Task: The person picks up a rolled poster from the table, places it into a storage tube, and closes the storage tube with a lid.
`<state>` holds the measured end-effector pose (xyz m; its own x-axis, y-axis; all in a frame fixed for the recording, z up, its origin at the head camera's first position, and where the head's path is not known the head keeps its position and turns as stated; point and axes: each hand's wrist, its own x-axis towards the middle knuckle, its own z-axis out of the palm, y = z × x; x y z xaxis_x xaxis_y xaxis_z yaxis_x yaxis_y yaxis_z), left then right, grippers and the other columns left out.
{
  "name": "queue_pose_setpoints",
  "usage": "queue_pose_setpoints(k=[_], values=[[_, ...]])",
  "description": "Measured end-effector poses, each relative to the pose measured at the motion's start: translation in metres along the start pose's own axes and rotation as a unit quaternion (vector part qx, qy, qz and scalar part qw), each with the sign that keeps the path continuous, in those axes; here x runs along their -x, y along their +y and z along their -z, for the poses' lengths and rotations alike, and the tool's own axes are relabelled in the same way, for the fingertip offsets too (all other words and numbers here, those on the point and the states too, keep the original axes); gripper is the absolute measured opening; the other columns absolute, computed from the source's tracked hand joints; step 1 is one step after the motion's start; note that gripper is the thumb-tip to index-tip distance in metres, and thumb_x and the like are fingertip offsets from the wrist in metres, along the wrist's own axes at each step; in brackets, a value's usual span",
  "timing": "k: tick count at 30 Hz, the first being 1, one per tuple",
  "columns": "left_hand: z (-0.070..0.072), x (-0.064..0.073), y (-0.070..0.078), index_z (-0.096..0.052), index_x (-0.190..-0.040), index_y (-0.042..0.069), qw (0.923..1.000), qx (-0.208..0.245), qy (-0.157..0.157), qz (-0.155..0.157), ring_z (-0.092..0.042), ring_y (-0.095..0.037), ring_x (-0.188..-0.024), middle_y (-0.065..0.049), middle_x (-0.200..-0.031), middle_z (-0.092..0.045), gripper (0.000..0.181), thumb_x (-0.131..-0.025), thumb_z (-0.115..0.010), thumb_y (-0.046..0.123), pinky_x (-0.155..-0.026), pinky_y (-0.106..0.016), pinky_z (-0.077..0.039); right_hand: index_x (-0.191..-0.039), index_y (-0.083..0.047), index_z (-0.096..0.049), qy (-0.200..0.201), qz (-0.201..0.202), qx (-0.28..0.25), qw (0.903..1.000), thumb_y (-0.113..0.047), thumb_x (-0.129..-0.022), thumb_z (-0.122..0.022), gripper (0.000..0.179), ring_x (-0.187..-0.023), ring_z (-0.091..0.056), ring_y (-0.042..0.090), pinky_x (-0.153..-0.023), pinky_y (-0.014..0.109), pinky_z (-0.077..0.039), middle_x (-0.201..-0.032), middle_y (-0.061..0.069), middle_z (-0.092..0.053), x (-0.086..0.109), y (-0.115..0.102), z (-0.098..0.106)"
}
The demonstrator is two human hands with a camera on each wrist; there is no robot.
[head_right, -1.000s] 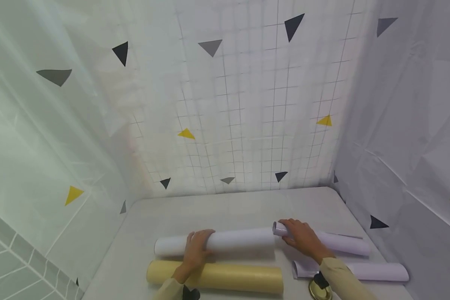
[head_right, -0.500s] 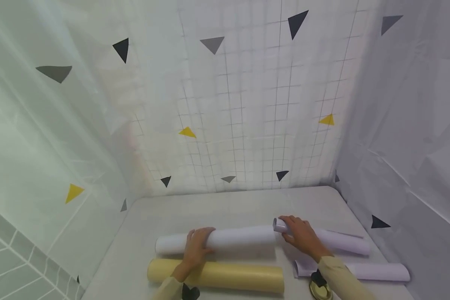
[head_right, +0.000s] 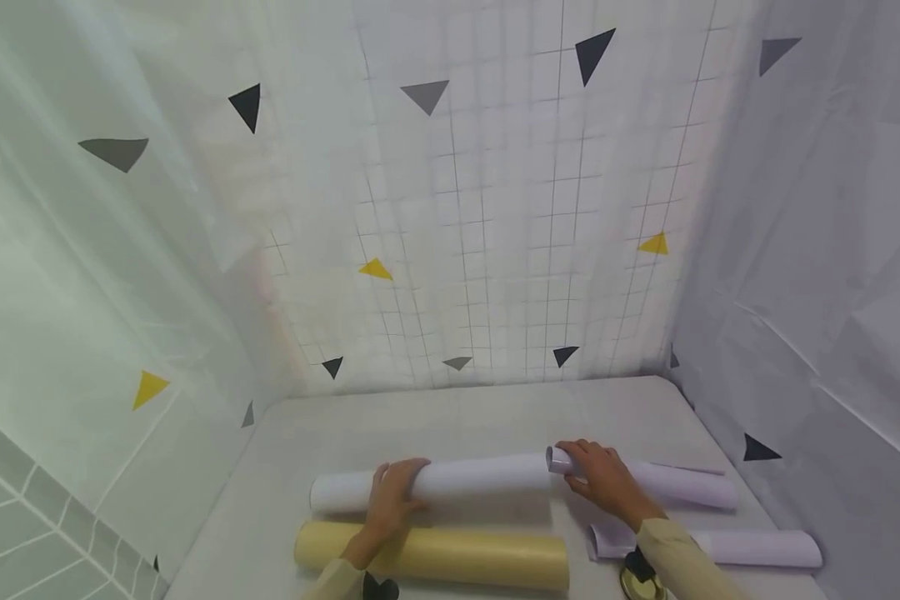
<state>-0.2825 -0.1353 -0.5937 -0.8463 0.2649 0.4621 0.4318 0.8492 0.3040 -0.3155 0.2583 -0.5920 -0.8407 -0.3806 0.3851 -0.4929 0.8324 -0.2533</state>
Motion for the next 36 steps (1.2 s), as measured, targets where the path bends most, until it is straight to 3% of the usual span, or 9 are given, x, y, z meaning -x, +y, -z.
queue_pose_setpoints(k=[7, 12, 17, 23, 31, 36], values=[[0.003, 0.0, 0.001, -0.066, -0.126, 0.011, 0.9999, -0.009, -0.001, 0.007, -0.063, -0.026, -0.118, -0.004, -0.126, -0.073, 0.063, -0.067, -0.088, 0.018, -0.108, -0.06, -0.04, -0.132, -0.009, -0.064, 0.002, 0.004, 0.006, 1.0, -0.015, -0.083, -0.081, 0.053, -0.107, -0.069, 0.032, -0.088, 0.055, -0.054, -0.121, 0.01, -0.074, 0.001, 0.0, -0.002], [0.002, -0.001, -0.001, -0.066, -0.125, 0.012, 0.9998, -0.019, 0.007, -0.001, -0.064, -0.026, -0.116, -0.003, -0.124, -0.073, 0.065, -0.066, -0.089, 0.021, -0.107, -0.059, -0.041, -0.133, -0.01, -0.064, 0.017, 0.029, 0.014, 0.9993, -0.016, -0.081, -0.083, 0.055, -0.104, -0.069, 0.028, -0.085, 0.05, -0.055, -0.117, 0.007, -0.074, 0.002, 0.001, -0.002], [0.004, -0.001, 0.001, -0.065, -0.127, 0.011, 0.9999, -0.002, -0.004, 0.011, -0.063, -0.027, -0.118, -0.004, -0.127, -0.073, 0.065, -0.067, -0.089, 0.019, -0.108, -0.06, -0.04, -0.136, -0.015, -0.064, 0.044, 0.061, 0.032, 0.9967, -0.014, -0.077, -0.085, 0.062, -0.096, -0.068, 0.022, -0.079, 0.043, -0.053, -0.111, 0.001, -0.074, 0.004, 0.001, -0.001], [0.003, 0.002, 0.004, -0.064, -0.128, 0.012, 0.9993, 0.017, -0.017, 0.03, -0.062, -0.028, -0.12, -0.005, -0.129, -0.072, 0.064, -0.069, -0.088, 0.016, -0.11, -0.061, -0.039, -0.136, -0.014, -0.064, 0.039, 0.056, 0.031, 0.9971, -0.013, -0.076, -0.085, 0.063, -0.095, -0.069, 0.025, -0.078, 0.044, -0.053, -0.11, 0.003, -0.074, 0.008, -0.003, -0.001], [0.001, 0.001, -0.001, -0.066, -0.124, 0.01, 0.9989, -0.019, 0.041, -0.014, -0.064, -0.026, -0.113, -0.005, -0.123, -0.073, 0.067, -0.062, -0.09, 0.019, -0.103, -0.058, -0.042, -0.136, -0.014, -0.063, 0.053, 0.053, 0.043, 0.9963, -0.012, -0.075, -0.087, 0.065, -0.094, -0.069, 0.028, -0.078, 0.049, -0.054, -0.11, 0.007, -0.073, -0.001, 0.0, -0.008], [-0.002, 0.002, -0.005, -0.067, -0.123, 0.011, 0.9988, -0.013, 0.043, -0.021, -0.064, -0.026, -0.111, -0.005, -0.121, -0.074, 0.067, -0.06, -0.09, 0.02, -0.102, -0.058, -0.041, -0.137, -0.016, -0.063, 0.042, 0.04, 0.045, 0.9973, -0.011, -0.076, -0.086, 0.065, -0.093, -0.068, 0.027, -0.076, 0.048, -0.054, -0.109, 0.006, -0.072, -0.001, -0.002, -0.007]])
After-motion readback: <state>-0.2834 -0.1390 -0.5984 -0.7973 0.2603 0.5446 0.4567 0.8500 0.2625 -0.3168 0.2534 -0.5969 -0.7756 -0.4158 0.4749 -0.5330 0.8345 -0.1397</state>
